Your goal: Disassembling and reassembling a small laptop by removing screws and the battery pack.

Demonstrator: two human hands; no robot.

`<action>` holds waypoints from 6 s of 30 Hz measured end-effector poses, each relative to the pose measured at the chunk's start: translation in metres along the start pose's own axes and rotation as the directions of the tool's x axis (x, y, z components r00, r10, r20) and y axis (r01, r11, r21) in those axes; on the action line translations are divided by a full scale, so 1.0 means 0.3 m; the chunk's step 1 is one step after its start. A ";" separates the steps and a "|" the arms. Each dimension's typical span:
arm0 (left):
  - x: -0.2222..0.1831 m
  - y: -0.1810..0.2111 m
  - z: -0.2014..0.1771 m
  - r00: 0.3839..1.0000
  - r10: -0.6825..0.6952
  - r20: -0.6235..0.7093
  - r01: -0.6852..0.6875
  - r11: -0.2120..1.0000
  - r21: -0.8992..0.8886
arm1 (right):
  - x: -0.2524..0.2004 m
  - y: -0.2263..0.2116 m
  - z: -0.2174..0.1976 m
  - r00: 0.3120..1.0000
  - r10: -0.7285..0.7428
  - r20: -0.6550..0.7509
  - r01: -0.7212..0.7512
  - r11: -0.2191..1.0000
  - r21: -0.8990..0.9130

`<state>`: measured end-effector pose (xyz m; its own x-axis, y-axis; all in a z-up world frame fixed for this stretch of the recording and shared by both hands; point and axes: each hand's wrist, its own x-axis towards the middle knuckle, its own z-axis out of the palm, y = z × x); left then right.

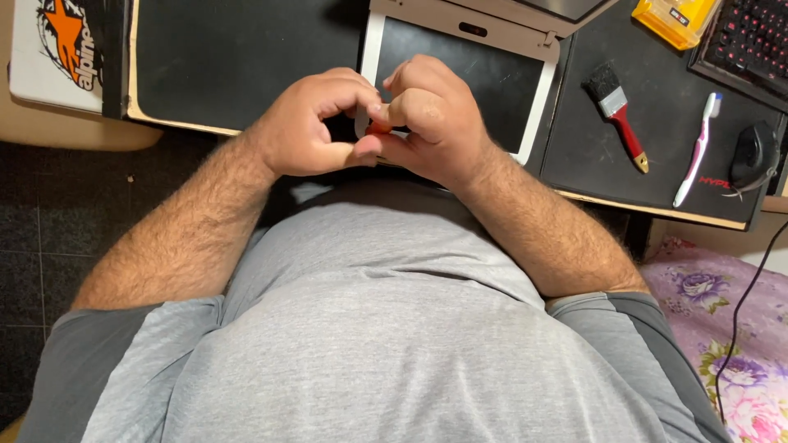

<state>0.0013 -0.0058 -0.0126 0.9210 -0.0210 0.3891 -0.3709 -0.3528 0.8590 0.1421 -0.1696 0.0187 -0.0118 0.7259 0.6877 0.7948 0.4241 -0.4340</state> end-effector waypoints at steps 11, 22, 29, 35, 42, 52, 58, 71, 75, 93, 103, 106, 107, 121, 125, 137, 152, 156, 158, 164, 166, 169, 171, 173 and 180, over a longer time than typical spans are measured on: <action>0.011 -0.018 -0.006 0.992 -0.001 0.129 -0.002 1.000 0.019 | 0.005 -0.045 -0.059 0.984 0.087 0.154 -0.103 0.989 0.101; 0.004 -0.047 0.031 0.999 -0.036 -0.006 0.036 0.996 0.086 | 0.012 -0.048 -0.033 0.994 0.068 0.086 -0.053 0.985 -0.166; 0.019 -0.002 -0.003 0.991 0.002 0.130 -0.005 1.000 0.019 | -0.015 -0.041 -0.030 0.991 0.078 0.110 -0.082 0.996 0.039; 0.015 0.020 0.004 0.996 -0.029 0.090 0.023 0.997 0.068 | -0.028 -0.011 -0.029 0.998 0.059 0.025 -0.056 0.995 -0.085; 0.002 0.024 -0.007 0.989 0.036 -0.143 -0.045 0.997 -0.061 | -0.016 -0.030 -0.029 0.987 0.074 0.142 -0.080 0.996 0.039; 0.013 0.004 0.016 0.926 -0.260 -0.273 0.151 0.920 -0.363 | -0.014 -0.021 -0.014 0.986 0.071 0.151 -0.055 0.993 -0.106; 0.013 0.014 0.031 0.933 -0.231 -0.277 0.157 0.952 -0.263 | -0.015 -0.042 -0.002 0.983 0.051 0.174 -0.064 0.996 0.067; 0.008 0.020 0.033 0.947 -0.167 -0.273 0.169 0.985 -0.019 | -0.046 -0.062 0.041 0.914 0.307 0.265 -0.236 0.934 -0.267; 0.015 0.047 0.041 0.947 -0.168 -0.272 0.183 0.983 0.030 | -0.046 -0.064 0.044 0.936 0.252 0.247 -0.205 0.958 -0.201; 0.044 -0.006 0.096 0.976 -0.099 -0.196 0.178 0.880 0.440 | -0.686 -0.009 -0.585 0.707 0.185 -0.683 -0.496 0.817 -0.293; 0.148 0.056 0.192 0.906 -0.363 -0.219 0.369 0.423 0.827 | -0.793 0.119 -0.763 0.710 0.384 -0.590 -0.678 0.600 -0.425; 0.188 0.073 0.199 0.819 -0.510 -0.263 0.469 0.331 0.819 | -0.803 0.149 -0.762 0.694 0.467 -0.548 -0.708 0.580 -0.403; 0.189 0.074 0.200 0.846 -0.468 -0.256 0.445 0.356 0.821 | -0.800 0.150 -0.763 0.699 0.497 -0.515 -0.711 0.559 -0.425; 0.188 -0.018 0.183 0.851 -0.212 -0.481 0.505 0.584 0.635 | -0.781 0.120 -0.774 0.756 0.522 -0.396 -0.654 0.570 -0.497; 0.268 0.040 0.178 0.799 -0.240 -0.551 0.519 0.737 0.433 | -0.787 0.113 -0.770 0.770 0.516 -0.376 -0.635 0.555 -0.538; 0.547 0.009 -0.045 0.877 0.038 -0.479 0.085 0.968 0.234 | -0.767 0.099 -0.754 0.799 0.420 -0.430 -0.600 0.586 -0.544; 0.048 0.039 0.171 0.960 0.141 -0.241 -0.053 0.939 0.340 | -0.647 -0.064 -0.448 0.415 0.909 -0.031 -0.598 0.299 0.743; 0.003 0.021 0.187 0.978 0.130 -0.164 -0.041 0.887 0.459 | -0.646 -0.039 -0.416 0.480 0.877 -0.025 -0.757 0.428 0.494; -0.010 0.016 0.188 0.983 0.123 -0.137 -0.041 0.870 0.491 | -0.644 -0.045 -0.409 0.454 0.891 -0.003 -0.799 0.408 0.441; 0.023 0.001 0.137 0.999 0.028 0.037 -0.045 0.783 0.621 | -0.491 -0.133 -0.417 0.323 0.946 0.023 -0.940 0.323 -0.111; 0.107 -0.019 0.085 0.994 0.016 0.107 -0.082 0.758 0.647 | -0.467 -0.144 -0.424 0.275 0.961 0.031 -0.937 0.275 -0.216; 0.277 -0.062 -0.003 0.981 0.195 -0.003 -0.124 0.638 0.760 | -0.491 -0.126 -0.418 0.314 0.949 0.014 -0.925 0.309 -0.223; 0.388 -0.059 -0.064 0.993 0.006 -0.117 0.092 0.572 0.815 | -0.507 -0.104 -0.415 0.351 0.936 0.033 -0.919 0.351 -0.179; 0.496 -0.135 -0.096 0.993 -0.038 -0.108 0.113 0.481 0.869 | -0.527 -0.089 -0.417 0.379 0.925 0.019 -0.920 0.379 -0.098; 0.681 -0.323 -0.126 0.922 -0.383 -0.058 0.182 0.298 0.937 | -0.547 -0.091 -0.429 0.452 0.892 -0.005 -0.891 0.451 -0.049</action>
<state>0.2208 0.0595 -0.0038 0.9843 0.1698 0.0488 0.1693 -0.9855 0.0147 0.2005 -0.3700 -0.0074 0.7070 0.7034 -0.0735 0.3987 -0.4822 -0.7800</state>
